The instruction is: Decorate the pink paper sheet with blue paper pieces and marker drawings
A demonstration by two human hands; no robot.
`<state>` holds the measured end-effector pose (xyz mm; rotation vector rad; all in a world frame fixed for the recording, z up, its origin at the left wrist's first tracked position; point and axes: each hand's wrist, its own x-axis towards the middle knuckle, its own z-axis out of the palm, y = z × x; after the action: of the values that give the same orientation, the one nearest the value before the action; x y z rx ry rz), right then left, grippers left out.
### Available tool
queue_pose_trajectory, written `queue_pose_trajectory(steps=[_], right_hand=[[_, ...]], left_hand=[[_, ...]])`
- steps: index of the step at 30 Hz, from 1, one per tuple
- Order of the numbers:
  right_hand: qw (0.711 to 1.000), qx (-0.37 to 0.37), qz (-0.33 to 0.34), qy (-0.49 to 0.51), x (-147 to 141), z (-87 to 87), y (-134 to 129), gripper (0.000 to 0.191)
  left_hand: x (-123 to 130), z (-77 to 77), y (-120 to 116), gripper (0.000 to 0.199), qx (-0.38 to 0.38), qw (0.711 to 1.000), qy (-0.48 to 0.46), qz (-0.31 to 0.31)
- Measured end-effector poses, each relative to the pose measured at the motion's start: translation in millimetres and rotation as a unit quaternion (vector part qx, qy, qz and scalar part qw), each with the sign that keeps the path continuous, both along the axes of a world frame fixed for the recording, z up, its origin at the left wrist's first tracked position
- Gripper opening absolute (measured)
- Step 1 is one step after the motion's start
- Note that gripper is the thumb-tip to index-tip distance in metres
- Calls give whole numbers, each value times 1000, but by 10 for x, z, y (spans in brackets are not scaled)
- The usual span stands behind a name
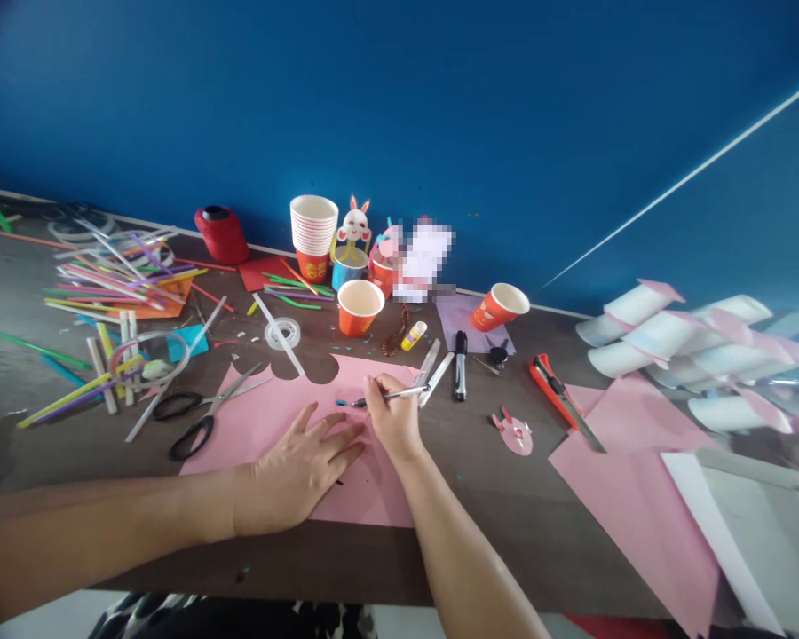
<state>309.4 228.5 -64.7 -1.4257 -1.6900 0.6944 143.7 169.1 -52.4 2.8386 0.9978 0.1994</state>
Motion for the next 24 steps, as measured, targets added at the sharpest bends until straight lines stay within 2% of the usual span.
queue_pose_trajectory(steps=[7, 13, 20, 24], right_hand=[[998, -13, -18, 58, 0, 22, -10, 35], [989, 4, -76, 125, 57, 24, -29, 36], [958, 17, -109, 266, 139, 67, -42, 30], [939, 21, -105, 328, 165, 115, -55, 25]], left_hand=[[1, 4, 0, 44, -10, 1000, -2, 1], [5, 36, 19, 47, -26, 1000, -10, 4], [-4, 96, 105, 46, -61, 988, -135, 46], [-26, 111, 148, 41, -109, 964, -236, 58]])
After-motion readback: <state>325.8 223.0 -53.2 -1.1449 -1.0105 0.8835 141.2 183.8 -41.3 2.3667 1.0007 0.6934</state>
